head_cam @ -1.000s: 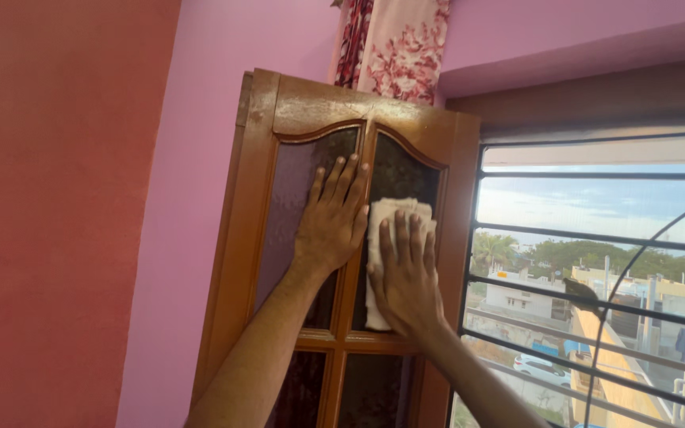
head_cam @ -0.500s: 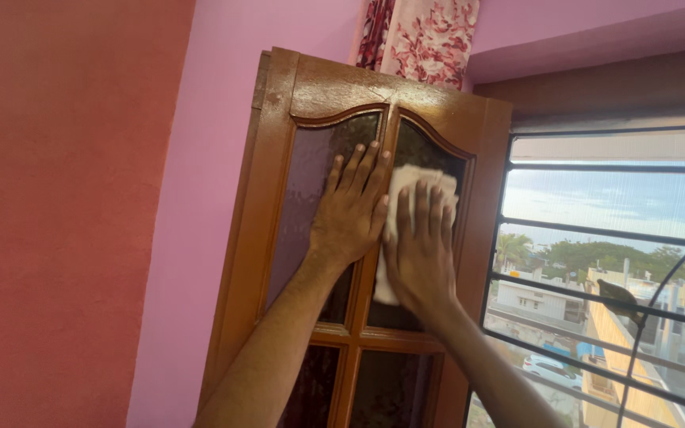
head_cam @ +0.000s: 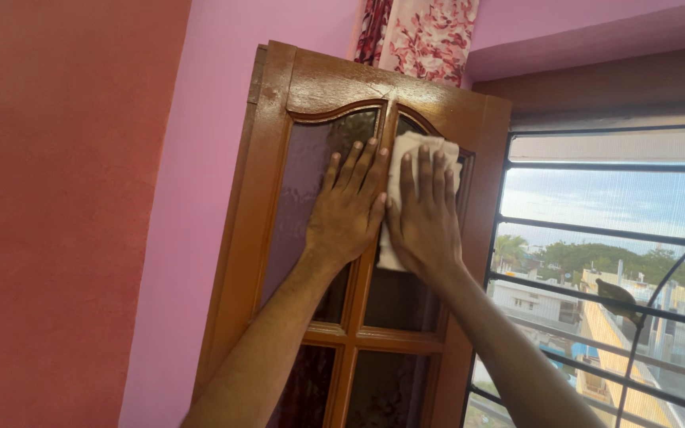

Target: The person cleans the glass panes of a wooden window and door using a white cloth, wiping each section individually.

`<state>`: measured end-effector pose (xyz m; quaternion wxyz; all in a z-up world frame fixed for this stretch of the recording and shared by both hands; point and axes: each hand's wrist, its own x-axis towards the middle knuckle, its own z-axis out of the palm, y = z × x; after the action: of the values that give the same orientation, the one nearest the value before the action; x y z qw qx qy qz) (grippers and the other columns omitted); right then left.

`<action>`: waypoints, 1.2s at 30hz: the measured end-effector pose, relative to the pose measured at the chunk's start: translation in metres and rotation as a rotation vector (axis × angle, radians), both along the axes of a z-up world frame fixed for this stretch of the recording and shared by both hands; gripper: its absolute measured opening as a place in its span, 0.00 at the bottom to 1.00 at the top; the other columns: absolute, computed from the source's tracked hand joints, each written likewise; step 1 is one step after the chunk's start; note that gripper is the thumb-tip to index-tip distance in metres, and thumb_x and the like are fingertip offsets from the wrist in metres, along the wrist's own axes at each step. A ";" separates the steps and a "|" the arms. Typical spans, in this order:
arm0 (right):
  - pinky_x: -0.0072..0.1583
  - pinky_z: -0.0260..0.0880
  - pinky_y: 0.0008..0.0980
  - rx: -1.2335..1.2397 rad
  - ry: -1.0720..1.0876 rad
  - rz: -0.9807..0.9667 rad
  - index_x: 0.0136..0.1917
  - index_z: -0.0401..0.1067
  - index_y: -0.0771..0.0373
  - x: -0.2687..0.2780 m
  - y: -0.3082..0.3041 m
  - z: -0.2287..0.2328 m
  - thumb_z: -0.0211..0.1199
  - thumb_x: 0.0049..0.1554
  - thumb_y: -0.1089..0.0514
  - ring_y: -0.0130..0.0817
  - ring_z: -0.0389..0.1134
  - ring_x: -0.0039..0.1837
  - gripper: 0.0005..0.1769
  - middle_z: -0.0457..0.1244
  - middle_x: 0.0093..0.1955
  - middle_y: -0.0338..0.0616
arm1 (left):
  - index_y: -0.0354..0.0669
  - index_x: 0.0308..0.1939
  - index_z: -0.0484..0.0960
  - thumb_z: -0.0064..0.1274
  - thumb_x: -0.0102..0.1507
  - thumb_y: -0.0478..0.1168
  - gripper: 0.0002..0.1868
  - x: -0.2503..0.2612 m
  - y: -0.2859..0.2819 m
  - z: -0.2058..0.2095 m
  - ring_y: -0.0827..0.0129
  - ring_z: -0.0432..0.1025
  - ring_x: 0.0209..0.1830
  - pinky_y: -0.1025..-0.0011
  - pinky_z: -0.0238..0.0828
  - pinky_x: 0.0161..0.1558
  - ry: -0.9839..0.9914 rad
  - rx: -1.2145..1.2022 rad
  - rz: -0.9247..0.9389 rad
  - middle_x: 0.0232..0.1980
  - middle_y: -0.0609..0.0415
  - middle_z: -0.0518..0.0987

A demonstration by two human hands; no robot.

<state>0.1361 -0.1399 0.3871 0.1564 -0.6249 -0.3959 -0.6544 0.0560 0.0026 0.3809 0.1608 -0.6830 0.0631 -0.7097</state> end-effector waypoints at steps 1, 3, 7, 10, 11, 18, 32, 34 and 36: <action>0.82 0.30 0.54 0.006 0.012 -0.006 0.83 0.39 0.67 0.000 0.000 0.003 0.32 0.68 0.40 0.60 0.30 0.86 0.40 0.34 0.85 0.66 | 0.43 0.81 0.50 0.32 0.74 0.50 0.33 -0.001 0.000 -0.001 0.55 0.47 0.85 0.50 0.38 0.83 -0.002 0.001 -0.013 0.84 0.46 0.53; 0.82 0.29 0.54 0.018 0.029 -0.006 0.84 0.39 0.67 0.001 0.002 0.000 0.32 0.69 0.39 0.59 0.30 0.86 0.40 0.34 0.85 0.65 | 0.42 0.81 0.51 0.33 0.73 0.49 0.33 -0.001 0.000 0.000 0.55 0.47 0.85 0.50 0.38 0.82 0.004 0.002 -0.004 0.83 0.46 0.53; 0.81 0.30 0.56 0.025 0.009 -0.010 0.83 0.39 0.70 0.001 0.004 -0.028 0.33 0.69 0.41 0.61 0.30 0.85 0.40 0.34 0.85 0.67 | 0.42 0.81 0.51 0.32 0.73 0.49 0.33 0.001 0.001 0.001 0.55 0.47 0.84 0.49 0.38 0.82 0.004 0.002 0.006 0.83 0.45 0.53; 0.80 0.31 0.56 -0.008 0.010 0.001 0.82 0.39 0.71 -0.003 0.003 -0.069 0.35 0.67 0.40 0.61 0.31 0.84 0.41 0.33 0.84 0.67 | 0.42 0.80 0.49 0.30 0.73 0.49 0.33 0.003 0.002 0.002 0.55 0.46 0.83 0.50 0.37 0.81 0.000 0.015 0.046 0.83 0.45 0.52; 0.80 0.30 0.56 -0.026 0.020 -0.012 0.82 0.39 0.71 -0.005 0.000 -0.082 0.34 0.67 0.40 0.61 0.30 0.85 0.41 0.33 0.84 0.67 | 0.42 0.81 0.48 0.30 0.73 0.49 0.33 0.003 0.002 0.001 0.56 0.46 0.84 0.50 0.37 0.81 -0.001 0.007 0.039 0.83 0.46 0.51; 0.80 0.31 0.57 -0.066 0.029 -0.051 0.82 0.38 0.69 -0.007 -0.008 -0.085 0.35 0.66 0.42 0.61 0.30 0.85 0.40 0.32 0.84 0.67 | 0.43 0.81 0.48 0.30 0.73 0.49 0.33 0.002 0.002 0.001 0.57 0.45 0.84 0.50 0.36 0.82 0.027 -0.008 0.047 0.84 0.47 0.51; 0.81 0.30 0.56 0.015 0.017 0.011 0.83 0.40 0.71 -0.003 0.002 -0.009 0.36 0.69 0.42 0.62 0.30 0.85 0.39 0.35 0.84 0.69 | 0.40 0.80 0.52 0.32 0.73 0.48 0.33 -0.003 -0.003 -0.007 0.55 0.47 0.84 0.50 0.38 0.82 0.013 -0.017 0.013 0.83 0.46 0.54; 0.81 0.30 0.55 0.030 0.019 0.004 0.82 0.41 0.71 -0.007 0.003 -0.030 0.35 0.69 0.43 0.62 0.30 0.85 0.39 0.35 0.84 0.68 | 0.42 0.80 0.52 0.33 0.72 0.48 0.33 -0.004 -0.004 -0.008 0.56 0.47 0.84 0.50 0.38 0.82 0.015 -0.026 0.028 0.83 0.46 0.54; 0.81 0.30 0.55 0.020 0.018 -0.015 0.82 0.41 0.70 -0.011 0.004 -0.056 0.34 0.68 0.44 0.61 0.30 0.85 0.38 0.35 0.84 0.67 | 0.42 0.80 0.51 0.31 0.73 0.49 0.33 -0.004 -0.002 -0.008 0.56 0.47 0.84 0.51 0.37 0.82 0.009 -0.020 0.020 0.83 0.47 0.53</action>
<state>0.1256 -0.1361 0.3313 0.1611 -0.6320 -0.3833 -0.6540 0.0521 0.0008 0.3729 0.1610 -0.6884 0.0500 -0.7054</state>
